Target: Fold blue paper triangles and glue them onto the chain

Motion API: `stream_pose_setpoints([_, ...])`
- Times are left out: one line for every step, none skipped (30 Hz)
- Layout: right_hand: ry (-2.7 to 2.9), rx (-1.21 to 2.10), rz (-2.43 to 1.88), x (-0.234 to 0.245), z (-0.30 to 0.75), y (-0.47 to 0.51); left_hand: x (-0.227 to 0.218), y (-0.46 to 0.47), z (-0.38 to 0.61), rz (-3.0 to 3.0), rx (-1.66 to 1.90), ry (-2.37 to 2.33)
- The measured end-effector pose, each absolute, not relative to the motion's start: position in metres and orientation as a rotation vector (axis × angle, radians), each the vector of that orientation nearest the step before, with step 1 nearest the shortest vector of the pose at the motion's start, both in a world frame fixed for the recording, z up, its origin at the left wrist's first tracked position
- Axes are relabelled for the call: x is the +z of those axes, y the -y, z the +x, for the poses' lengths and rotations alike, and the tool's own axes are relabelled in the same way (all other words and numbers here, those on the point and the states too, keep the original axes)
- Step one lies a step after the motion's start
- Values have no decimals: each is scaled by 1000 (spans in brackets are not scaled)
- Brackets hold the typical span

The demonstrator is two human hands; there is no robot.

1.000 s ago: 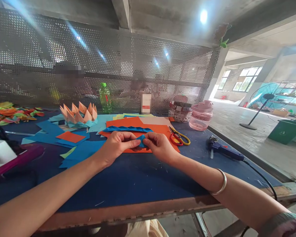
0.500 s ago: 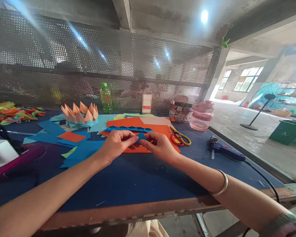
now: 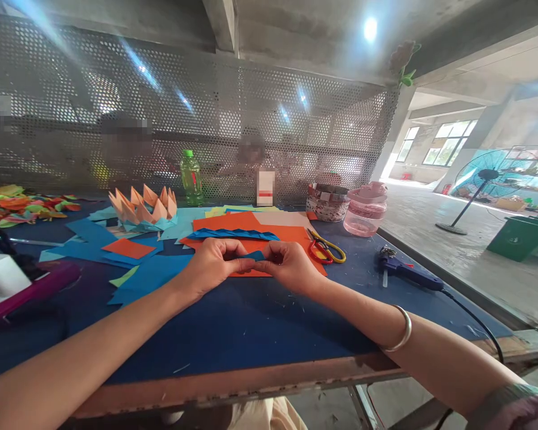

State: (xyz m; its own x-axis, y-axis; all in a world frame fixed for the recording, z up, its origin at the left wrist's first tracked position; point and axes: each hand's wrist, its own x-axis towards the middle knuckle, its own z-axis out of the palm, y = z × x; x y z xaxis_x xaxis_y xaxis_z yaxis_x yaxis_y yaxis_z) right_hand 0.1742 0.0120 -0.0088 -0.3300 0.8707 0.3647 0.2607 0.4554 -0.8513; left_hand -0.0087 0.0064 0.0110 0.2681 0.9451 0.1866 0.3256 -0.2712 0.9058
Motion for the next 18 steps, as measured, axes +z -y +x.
stream_pose_setpoints([1846,873,-949,-9,174,-12,11,-6,-9,1761,993,-1179])
stream_pose_setpoints([1860,868,-941,-10,174,-12,12,-5,-9,1767,986,-1194])
stream_pose_setpoints([1873,863,-935,-11,175,-13,12,-4,-9,1771,983,-1204])
stream_pose_setpoints([1883,860,-932,-11,175,-14,13,-4,-9,1765,977,-1202])
stream_pose_setpoints([1888,858,-931,-12,176,-15,14,-4,-9,1744,975,-1190])
stream_pose_setpoints([1887,858,-935,-13,176,-17,15,-3,-8,1709,979,-1171])
stream_pose_setpoints([1885,859,-941,-14,177,-18,16,-3,-8,1671,984,-1156])
stream_pose_setpoints([1882,860,-951,-14,177,-19,17,-3,-7,1642,997,-1148])
stream_pose_setpoints([1881,857,-960,-14,177,-19,18,-3,-7,1628,1014,-1153])
stream_pose_setpoints([1884,847,-965,-14,177,-20,18,-3,-6,1633,1028,-1165])
stream_pose_setpoints([1891,833,-962,-14,176,-19,18,-2,-6,1652,1039,-1180])
stream_pose_setpoints([1901,820,-952,-13,176,-19,18,-2,-6,1678,1047,-1190])
stream_pose_setpoints([1909,811,-939,-13,176,-18,18,-2,-6,1699,1055,-1191])
stream_pose_setpoints([1912,806,-930,-12,176,-17,17,-3,-6,1707,1063,-1184])
stream_pose_setpoints([1913,805,-928,-11,176,-17,17,-3,-6,1698,1069,-1174])
stream_pose_setpoints([1909,804,-937,-11,176,-16,16,-4,-6,1677,1072,-1168])
stream_pose_setpoints([1906,798,-954,-11,176,-16,15,-5,-6,1653,1072,-1165])
stream_pose_setpoints([1909,791,-971,-11,177,-16,14,-6,-7,1637,1064,-1171])
